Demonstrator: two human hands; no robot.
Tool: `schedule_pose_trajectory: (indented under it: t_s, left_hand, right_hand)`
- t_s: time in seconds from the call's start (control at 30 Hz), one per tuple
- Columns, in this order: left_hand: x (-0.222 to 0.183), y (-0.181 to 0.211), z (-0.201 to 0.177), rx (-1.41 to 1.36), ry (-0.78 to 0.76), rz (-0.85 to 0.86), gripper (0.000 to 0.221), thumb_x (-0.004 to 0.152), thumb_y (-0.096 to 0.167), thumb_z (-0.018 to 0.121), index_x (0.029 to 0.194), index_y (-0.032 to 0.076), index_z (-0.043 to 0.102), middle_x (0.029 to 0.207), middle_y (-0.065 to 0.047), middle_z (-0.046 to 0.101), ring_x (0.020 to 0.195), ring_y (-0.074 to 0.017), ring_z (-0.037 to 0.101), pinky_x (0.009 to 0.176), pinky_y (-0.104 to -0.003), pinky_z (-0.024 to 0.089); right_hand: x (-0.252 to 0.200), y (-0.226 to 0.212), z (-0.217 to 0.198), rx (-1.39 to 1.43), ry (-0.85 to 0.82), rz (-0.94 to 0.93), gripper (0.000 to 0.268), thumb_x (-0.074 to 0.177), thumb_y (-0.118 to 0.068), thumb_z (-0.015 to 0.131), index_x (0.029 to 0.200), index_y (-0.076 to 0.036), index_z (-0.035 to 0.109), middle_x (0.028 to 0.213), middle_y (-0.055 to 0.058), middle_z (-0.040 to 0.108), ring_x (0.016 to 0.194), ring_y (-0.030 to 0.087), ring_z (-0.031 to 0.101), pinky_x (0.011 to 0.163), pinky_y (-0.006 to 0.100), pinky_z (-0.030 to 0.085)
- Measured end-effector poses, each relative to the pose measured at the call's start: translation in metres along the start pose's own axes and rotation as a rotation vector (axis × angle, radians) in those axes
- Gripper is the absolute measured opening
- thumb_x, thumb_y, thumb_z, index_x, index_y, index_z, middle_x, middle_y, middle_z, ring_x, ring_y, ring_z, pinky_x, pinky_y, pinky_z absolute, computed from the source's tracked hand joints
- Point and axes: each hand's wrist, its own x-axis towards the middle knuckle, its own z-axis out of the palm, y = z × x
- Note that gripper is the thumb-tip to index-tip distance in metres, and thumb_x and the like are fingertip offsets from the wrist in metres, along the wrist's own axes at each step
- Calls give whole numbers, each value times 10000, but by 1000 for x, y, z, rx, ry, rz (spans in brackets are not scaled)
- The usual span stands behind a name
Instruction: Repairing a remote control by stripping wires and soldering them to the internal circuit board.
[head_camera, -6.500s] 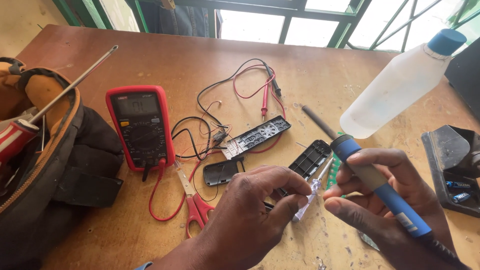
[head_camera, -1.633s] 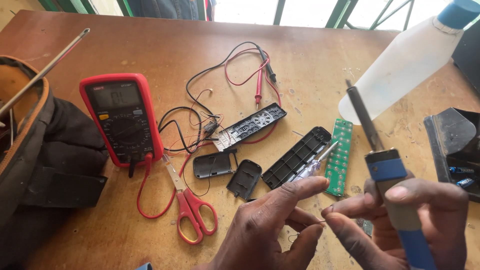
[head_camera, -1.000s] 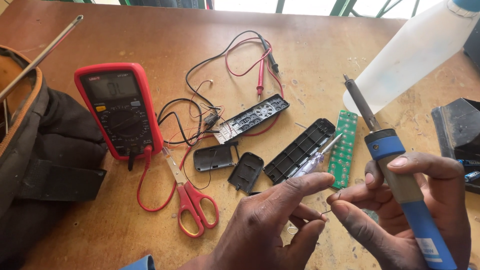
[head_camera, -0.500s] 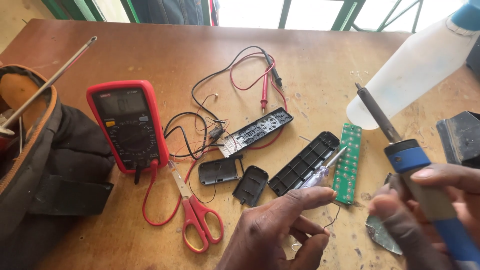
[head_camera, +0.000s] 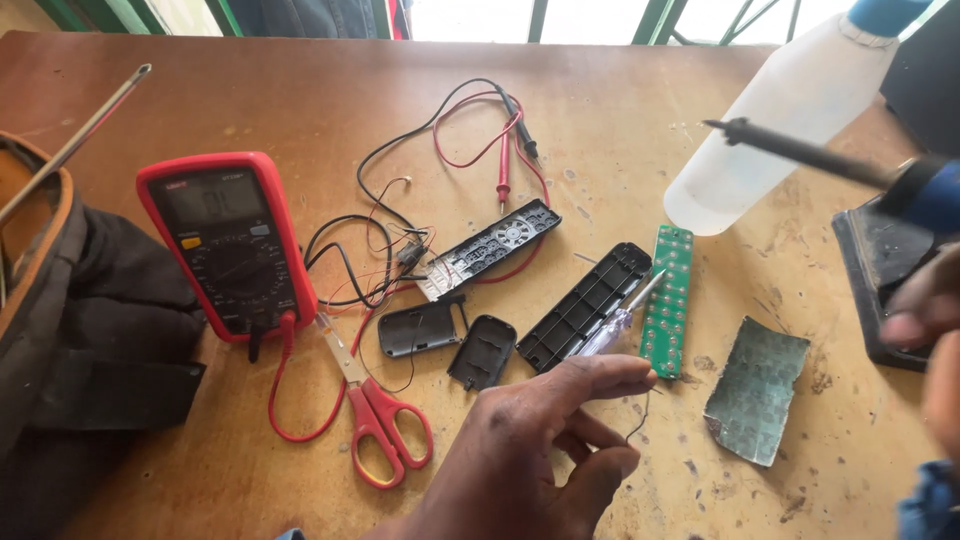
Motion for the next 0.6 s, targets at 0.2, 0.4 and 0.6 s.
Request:
schedule_pose_trajectory:
  t_s: [0.2,0.4,0.6]
  left_hand:
    - [3,0,-2,-17,-90,63,473,840,78,666,1304,133,595,1270,-34,748,795,-117,793,674,-246,625]
    - [2,0,-4,31,-78,36,502,834,79,690,1320,157,586,1199,-10,772,805,-107,799,638,-254,600]
    - [5,-3,-3,-69,-62,0,458,822,45,714,1260,150,627,1102,-11,789,747,-96,791,625,-215,620]
  right_hand:
    - [31,-51,7,-21,-102,-85,469,1271,-443,276,1150,-24,449,1073,100,546,693,149,554,649,244,467]
    - [-2,-118,42,104,-196,-201,336,1162,-341,317,1367,-79,363,1182,180,655,728,170,723,664,246,533]
    - [0,-122,56,-60,-236,-240,462,1083,-343,309,1331,38,391,933,206,681,639,235,671,712,315,560]
